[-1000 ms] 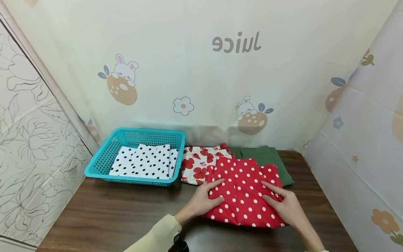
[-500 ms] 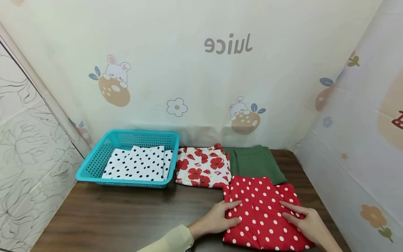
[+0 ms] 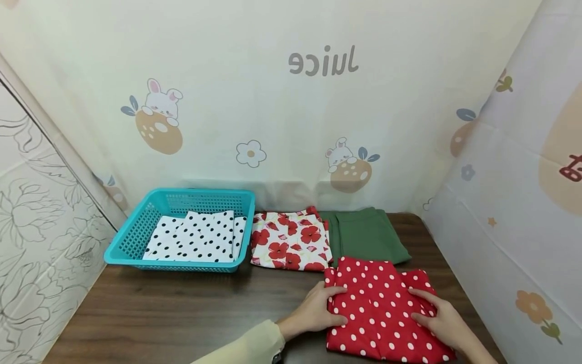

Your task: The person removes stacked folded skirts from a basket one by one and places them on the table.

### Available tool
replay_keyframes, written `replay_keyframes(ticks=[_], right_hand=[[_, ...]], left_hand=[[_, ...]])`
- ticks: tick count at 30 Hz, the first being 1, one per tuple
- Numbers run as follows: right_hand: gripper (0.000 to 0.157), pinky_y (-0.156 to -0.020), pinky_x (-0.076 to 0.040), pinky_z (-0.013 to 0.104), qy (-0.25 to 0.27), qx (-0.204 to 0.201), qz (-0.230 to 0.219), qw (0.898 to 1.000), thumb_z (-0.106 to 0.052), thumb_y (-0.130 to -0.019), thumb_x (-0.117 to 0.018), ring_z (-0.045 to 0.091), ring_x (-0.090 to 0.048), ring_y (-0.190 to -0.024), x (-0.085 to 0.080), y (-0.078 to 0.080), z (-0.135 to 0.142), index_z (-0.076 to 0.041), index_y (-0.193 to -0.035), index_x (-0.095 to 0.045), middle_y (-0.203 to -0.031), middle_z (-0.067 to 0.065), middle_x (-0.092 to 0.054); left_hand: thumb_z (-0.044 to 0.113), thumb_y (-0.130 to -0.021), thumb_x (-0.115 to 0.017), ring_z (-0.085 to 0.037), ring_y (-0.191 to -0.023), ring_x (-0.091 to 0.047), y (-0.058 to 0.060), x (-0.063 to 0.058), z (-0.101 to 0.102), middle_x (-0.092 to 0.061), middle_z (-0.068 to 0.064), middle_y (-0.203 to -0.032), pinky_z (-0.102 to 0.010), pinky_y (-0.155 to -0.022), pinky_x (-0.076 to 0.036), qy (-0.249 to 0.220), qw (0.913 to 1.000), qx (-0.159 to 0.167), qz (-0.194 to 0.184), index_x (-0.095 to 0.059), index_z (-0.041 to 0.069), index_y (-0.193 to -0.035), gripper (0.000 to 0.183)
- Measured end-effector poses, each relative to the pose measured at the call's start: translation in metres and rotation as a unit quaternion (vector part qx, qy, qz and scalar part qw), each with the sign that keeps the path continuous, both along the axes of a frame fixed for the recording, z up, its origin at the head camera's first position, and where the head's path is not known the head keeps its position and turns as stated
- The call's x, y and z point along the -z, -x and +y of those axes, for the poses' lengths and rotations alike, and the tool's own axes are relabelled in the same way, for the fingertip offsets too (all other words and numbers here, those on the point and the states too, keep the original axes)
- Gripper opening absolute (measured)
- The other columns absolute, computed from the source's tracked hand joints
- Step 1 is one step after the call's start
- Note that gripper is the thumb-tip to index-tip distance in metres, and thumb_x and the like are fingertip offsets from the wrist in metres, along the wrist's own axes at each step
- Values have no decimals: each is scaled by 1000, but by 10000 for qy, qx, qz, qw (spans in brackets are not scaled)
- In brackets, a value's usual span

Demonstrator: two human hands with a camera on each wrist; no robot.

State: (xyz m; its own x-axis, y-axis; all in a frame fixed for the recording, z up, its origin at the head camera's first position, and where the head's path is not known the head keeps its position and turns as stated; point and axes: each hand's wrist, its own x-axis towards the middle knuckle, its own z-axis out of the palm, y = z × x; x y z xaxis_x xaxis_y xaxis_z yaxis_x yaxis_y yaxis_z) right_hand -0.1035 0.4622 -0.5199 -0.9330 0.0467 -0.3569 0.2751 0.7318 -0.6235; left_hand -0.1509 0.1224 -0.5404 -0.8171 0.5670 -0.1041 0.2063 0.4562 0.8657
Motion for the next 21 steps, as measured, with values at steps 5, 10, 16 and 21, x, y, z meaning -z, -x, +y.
replay_keyframes(ticks=[5,10,16,21], right_hand=[[79,-73,-57,34,-243,-213,165,9993,-32,-88,-80,41,-56,-111,-2,13,2,5,-149,-45,-133,42,-48],[76,-73,-55,34,-434,-280,255,9983,-29,-87,-81,45,-54,-113,-3,22,3,5,-147,-47,-133,43,-48],[73,-74,-50,34,-646,-401,365,9964,-29,-89,-79,47,-52,-113,-4,29,5,5,-146,-49,-132,44,-48],[79,-71,-54,33,-683,-362,322,9965,-34,-87,-81,44,-54,-108,-4,30,7,5,-146,-47,-131,45,-47]], left_hand=[[26,-82,-87,-4,-110,-46,5,-1,8,-53,3,-124,-20,-85,-53,261,9996,-23,102,-65,21,-140,62],[27,-83,-86,-5,-116,-46,8,-2,14,-54,3,-130,-22,-88,-53,350,9993,-50,132,-64,20,-140,62],[28,-82,-86,-6,-117,-46,11,-2,16,-53,3,-130,-23,-90,-54,339,9993,-63,108,-64,21,-139,61],[28,-82,-86,-5,-112,-47,11,-8,11,-50,4,-123,-24,-86,-54,363,9993,-57,-23,-63,24,-138,61]])
